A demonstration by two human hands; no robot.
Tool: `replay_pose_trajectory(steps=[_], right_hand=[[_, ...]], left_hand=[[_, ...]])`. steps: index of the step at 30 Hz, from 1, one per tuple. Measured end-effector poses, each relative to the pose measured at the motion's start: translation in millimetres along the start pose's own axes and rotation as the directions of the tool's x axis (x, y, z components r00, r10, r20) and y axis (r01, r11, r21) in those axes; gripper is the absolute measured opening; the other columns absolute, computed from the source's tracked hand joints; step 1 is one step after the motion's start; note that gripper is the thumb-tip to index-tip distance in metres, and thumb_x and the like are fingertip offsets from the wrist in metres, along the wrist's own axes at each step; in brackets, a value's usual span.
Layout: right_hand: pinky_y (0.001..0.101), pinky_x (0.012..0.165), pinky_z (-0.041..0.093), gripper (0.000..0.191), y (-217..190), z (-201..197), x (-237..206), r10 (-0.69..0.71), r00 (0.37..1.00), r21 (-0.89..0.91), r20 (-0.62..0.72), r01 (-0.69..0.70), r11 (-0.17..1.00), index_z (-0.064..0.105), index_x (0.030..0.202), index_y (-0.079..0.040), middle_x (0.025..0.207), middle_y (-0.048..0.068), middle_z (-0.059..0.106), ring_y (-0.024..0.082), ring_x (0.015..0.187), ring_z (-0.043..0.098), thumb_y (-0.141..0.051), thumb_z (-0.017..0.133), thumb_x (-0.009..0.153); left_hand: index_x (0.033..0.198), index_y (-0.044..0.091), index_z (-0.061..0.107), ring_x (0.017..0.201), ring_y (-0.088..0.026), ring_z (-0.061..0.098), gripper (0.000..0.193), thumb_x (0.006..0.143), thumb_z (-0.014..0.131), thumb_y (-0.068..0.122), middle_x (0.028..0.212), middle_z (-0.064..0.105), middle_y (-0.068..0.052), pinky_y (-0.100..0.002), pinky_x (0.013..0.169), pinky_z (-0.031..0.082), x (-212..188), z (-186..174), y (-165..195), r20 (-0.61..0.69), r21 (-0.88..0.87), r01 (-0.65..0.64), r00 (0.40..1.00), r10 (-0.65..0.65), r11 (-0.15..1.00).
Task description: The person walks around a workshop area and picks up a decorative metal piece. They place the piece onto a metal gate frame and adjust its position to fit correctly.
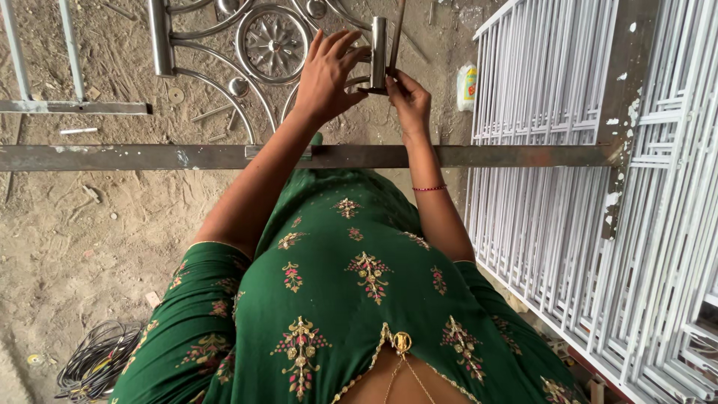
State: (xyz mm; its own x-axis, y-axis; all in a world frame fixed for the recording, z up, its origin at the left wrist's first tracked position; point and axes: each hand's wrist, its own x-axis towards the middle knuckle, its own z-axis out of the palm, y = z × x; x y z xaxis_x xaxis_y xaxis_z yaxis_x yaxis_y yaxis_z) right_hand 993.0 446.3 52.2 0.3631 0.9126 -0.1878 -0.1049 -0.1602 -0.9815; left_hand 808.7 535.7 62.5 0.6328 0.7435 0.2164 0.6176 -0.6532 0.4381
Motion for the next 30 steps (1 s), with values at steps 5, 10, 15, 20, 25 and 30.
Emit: replay_pose_trajectory(steps=[5, 10, 15, 20, 25, 30], right_hand=[[0.0203, 0.061, 0.038, 0.032, 3.1, 0.0, -1.2, -0.05, 0.999, -0.002, -0.018, 0.05, 0.999, 0.075, 0.125, -0.002, 0.08, -0.006, 0.065, 0.004, 0.069, 0.049, -0.019, 0.077, 0.098], [0.0207, 0.062, 0.038, 0.034, 1.2, 0.4, -1.5, -0.038, 0.999, -0.018, -0.018, 0.037, 0.999, 0.074, 0.125, -0.002, 0.085, -0.006, 0.067, 0.004, 0.07, 0.049, -0.021, 0.077, 0.097], [0.0213, 0.065, 0.04, 0.035, -0.2, 1.7, 0.3, -0.026, 0.999, 0.043, 0.032, 0.025, 0.999, 0.073, 0.128, -0.003, 0.09, -0.005, 0.068, 0.004, 0.073, 0.048, -0.023, 0.074, 0.099], [0.0221, 0.066, 0.041, 0.035, 1.0, 4.5, 3.8, -0.007, 0.998, 0.118, 0.065, -0.001, 0.993, 0.072, 0.13, -0.003, 0.091, -0.004, 0.067, 0.005, 0.073, 0.047, -0.022, 0.073, 0.1], [0.0223, 0.065, 0.043, 0.034, -1.1, 4.6, 3.2, 0.002, 0.996, 0.032, 0.085, -0.005, 0.999, 0.071, 0.131, -0.004, 0.088, -0.002, 0.069, 0.006, 0.071, 0.049, -0.023, 0.069, 0.102], [0.0234, 0.065, 0.045, 0.034, -2.4, 3.2, 2.1, 0.044, 0.995, 0.072, 0.094, -0.051, 0.996, 0.071, 0.131, -0.003, 0.086, -0.001, 0.07, 0.007, 0.069, 0.051, -0.024, 0.066, 0.103]], left_hand=[[0.135, 0.018, 0.065, 0.138, -0.03, 0.05, 0.074, 0.07, 0.096, 0.036, 0.147, 0.056, -0.007, -0.051, 0.124, 0.026, -2.8, -5.6, 10.4, -0.06, -0.045, -0.045, 0.997, 0.042, 0.998], [0.132, 0.013, 0.064, 0.13, -0.029, 0.056, 0.076, 0.069, 0.097, 0.039, 0.141, 0.06, -0.007, -0.05, 0.122, 0.03, -2.8, -9.5, 19.8, -0.11, -0.095, -0.064, 0.993, 0.053, 0.993], [0.133, 0.013, 0.066, 0.124, -0.026, 0.058, 0.072, 0.072, 0.094, 0.041, 0.137, 0.063, -0.003, -0.045, 0.121, 0.034, -0.5, -10.2, 22.6, -0.082, -0.064, -0.06, 0.995, 0.054, 0.996], [0.136, 0.012, 0.066, 0.122, -0.024, 0.059, 0.073, 0.077, 0.091, 0.046, 0.138, 0.063, -0.002, -0.039, 0.118, 0.039, -0.7, -3.7, 18.9, -0.044, -0.02, -0.037, 0.998, 0.036, 0.999], [0.138, 0.014, 0.063, 0.121, -0.022, 0.063, 0.078, 0.075, 0.092, 0.049, 0.139, 0.061, -0.003, -0.039, 0.114, 0.044, -1.2, 5.4, 17.5, -0.077, -0.012, -0.047, 0.996, 0.046, 0.999], [0.14, 0.016, 0.062, 0.123, -0.024, 0.063, 0.078, 0.072, 0.093, 0.041, 0.143, 0.06, -0.001, -0.033, 0.101, 0.052, -5.2, 4.6, 18.4, -0.02, -0.03, 0.014, 1.0, -0.014, 0.999]])
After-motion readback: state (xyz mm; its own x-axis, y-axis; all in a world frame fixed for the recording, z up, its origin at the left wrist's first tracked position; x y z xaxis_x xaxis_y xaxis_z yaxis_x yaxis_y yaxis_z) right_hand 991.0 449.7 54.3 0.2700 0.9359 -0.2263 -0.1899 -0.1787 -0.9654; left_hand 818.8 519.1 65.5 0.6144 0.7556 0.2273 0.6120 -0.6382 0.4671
